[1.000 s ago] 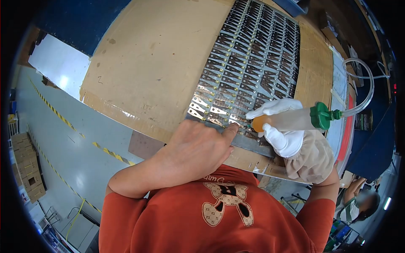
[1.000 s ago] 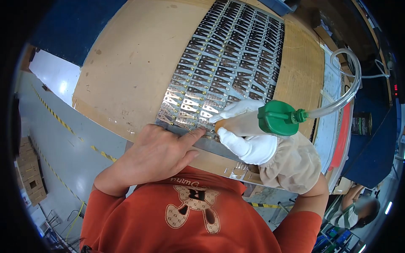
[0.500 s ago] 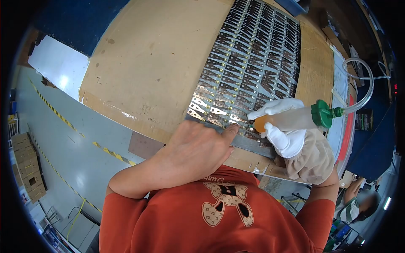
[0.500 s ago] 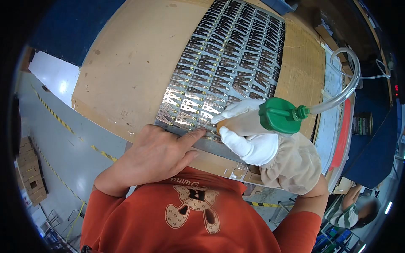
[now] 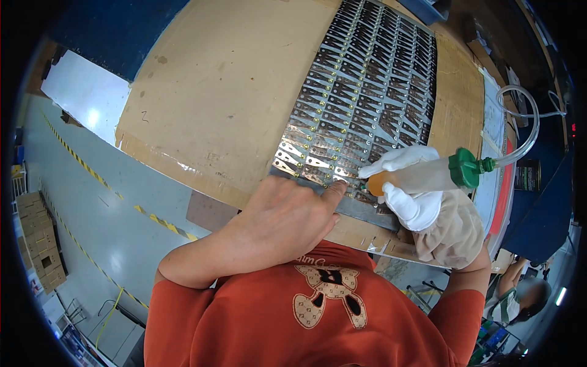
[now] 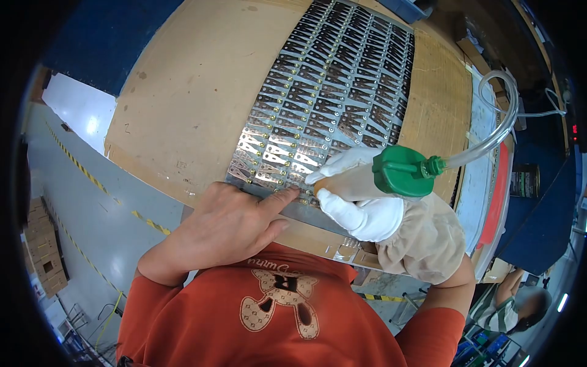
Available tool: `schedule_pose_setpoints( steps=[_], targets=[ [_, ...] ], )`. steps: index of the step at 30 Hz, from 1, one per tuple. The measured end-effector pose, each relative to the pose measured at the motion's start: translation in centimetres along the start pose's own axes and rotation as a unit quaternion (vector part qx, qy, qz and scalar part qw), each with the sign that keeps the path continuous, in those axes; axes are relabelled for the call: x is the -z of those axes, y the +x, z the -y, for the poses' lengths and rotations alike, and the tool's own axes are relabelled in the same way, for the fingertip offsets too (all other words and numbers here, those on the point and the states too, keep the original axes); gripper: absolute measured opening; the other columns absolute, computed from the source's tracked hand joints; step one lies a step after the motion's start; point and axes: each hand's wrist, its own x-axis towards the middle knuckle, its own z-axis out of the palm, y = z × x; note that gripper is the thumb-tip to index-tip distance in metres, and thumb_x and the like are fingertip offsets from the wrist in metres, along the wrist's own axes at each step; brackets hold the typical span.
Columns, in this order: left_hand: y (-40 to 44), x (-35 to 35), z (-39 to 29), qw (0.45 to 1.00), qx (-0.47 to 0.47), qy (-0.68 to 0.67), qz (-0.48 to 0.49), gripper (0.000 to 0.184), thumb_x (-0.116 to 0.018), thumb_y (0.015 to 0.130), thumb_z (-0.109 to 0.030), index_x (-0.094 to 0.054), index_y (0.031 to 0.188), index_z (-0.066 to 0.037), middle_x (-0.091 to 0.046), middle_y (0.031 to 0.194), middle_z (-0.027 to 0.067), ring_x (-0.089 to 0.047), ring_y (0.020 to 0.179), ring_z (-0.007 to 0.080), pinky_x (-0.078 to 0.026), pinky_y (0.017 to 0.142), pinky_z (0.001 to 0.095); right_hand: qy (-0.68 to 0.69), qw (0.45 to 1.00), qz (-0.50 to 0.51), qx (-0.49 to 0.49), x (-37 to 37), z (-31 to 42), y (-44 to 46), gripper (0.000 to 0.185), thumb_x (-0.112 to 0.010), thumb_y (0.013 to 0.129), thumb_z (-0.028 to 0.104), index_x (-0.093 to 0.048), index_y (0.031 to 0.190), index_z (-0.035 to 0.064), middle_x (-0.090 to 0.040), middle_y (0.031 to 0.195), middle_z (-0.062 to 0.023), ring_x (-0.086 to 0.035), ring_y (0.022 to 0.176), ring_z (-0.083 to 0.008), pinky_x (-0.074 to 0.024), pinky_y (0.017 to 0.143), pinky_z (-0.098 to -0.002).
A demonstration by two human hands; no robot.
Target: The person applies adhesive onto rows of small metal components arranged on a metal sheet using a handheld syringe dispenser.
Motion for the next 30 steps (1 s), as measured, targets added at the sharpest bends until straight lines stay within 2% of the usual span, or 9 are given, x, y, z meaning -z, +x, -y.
schedule_pose_setpoints(
  steps=[4,7,10,13,16,22,25,30],
  targets=[
    [0.0,0.0,0.0,1.0,0.002,-0.001,0.008,0.039,-0.063,0.076,-0.024,-0.06,0.11,-0.004,-0.06,0.06,0.0112,-0.06,0.054,0.027,-0.046,0.051,0.036,0.0,1.0,0.013,-0.022,0.1,0.5,0.3,0.023,-0.057,0.081,0.009,-0.048,0.102,0.0065,-0.062,0.094,-0.0207,-0.063,0.075,-0.0186,-0.0509,0.06,-0.0264],
    [0.0,-0.3,0.2,1.0,-0.01,-0.005,-0.018,0.039,-0.063,0.076,-0.024,-0.06,0.11,-0.005,-0.06,0.061,0.0114,-0.06,0.055,0.027,-0.046,0.052,0.0358,0.04,0.997,-0.046,-0.048,-0.5,0.9,0.0,0.024,-0.057,0.081,0.01,-0.048,0.103,0.0062,-0.062,0.092,-0.0201,-0.063,0.075,-0.0189,-0.0512,0.059,-0.0263],
    [0.0,0.0,0.1,1.0,-0.001,-0.001,-0.001,0.039,-0.063,0.076,-0.024,-0.06,0.109,-0.005,-0.061,0.061,0.0117,-0.06,0.056,0.0274,-0.047,0.053,0.0358,0.12,0.988,-0.076,-0.064,-0.8,0.7,-0.1,0.029,-0.064,0.073,0.0,-0.05,0.098,0.0016,-0.063,0.087,-0.0098,-0.061,0.08,-0.0165,-0.0484,0.07,-0.0295],
    [-0.1,-0.1,0.2,1.0,0.006,-0.011,-0.006,0.038,-0.063,0.076,-0.024,-0.06,0.108,-0.005,-0.061,0.062,0.0117,-0.061,0.057,0.0274,-0.047,0.053,0.036,0.07,0.993,-0.049,-0.081,-0.3,1.1,0.0,0.025,-0.057,0.079,0.009,-0.047,0.101,0.0035,-0.062,0.09,-0.0203,-0.063,0.076,-0.0207,-0.051,0.056,-0.0251],
    [0.0,-0.3,0.5,0.999,-0.027,-0.019,-0.036,0.034,-0.058,0.079,-0.021,-0.058,0.105,0.001,-0.056,0.051,0.011,-0.058,0.049,0.0262,-0.043,0.048,0.0357,0.097,0.991,-0.065,-0.06,-0.2,1.4,1.0,0.025,-0.057,0.078,0.008,-0.047,0.1,0.003,-0.061,0.089,-0.0208,-0.062,0.077,-0.0213,-0.0507,0.054,-0.0247],
    [0.2,-0.1,0.5,0.997,-0.042,-0.005,-0.061,0.036,-0.059,0.078,-0.021,-0.058,0.105,0.002,-0.055,0.05,0.0101,-0.058,0.047,0.0255,-0.042,0.046,0.0356,0.063,0.998,-0.02,-0.005,0.5,-0.9,0.8,0.025,-0.056,0.079,0.007,-0.046,0.102,0.0044,-0.061,0.091,-0.0222,-0.062,0.077,-0.0207,-0.0519,0.052,-0.0247],
    [0.4,0.2,0.2,1.0,0.0,0.003,-0.003,0.04,-0.062,0.076,-0.023,-0.059,0.111,-0.004,-0.059,0.059,0.0121,-0.06,0.054,0.0271,-0.046,0.051,0.0364,0.047,0.998,-0.028,-0.011,0.3,-0.3,0.9,0.024,-0.056,0.08,0.006,-0.046,0.102,0.0045,-0.061,0.093,-0.0222,-0.062,0.077,-0.0196,-0.0517,0.052,-0.0242],
    [0.7,0.2,0.2,1.0,-0.002,0.004,-0.003,0.04,-0.062,0.075,-0.023,-0.06,0.11,-0.003,-0.059,0.06,0.0125,-0.06,0.054,0.0276,-0.046,0.051,0.0365,0.007,0.999,-0.024,-0.034,0.5,-0.1,0.8,0.024,-0.055,0.08,0.006,-0.046,0.102,0.0045,-0.062,0.094,-0.0213,-0.062,0.078,-0.0184,-0.0516,0.054,-0.024]
  ],
)
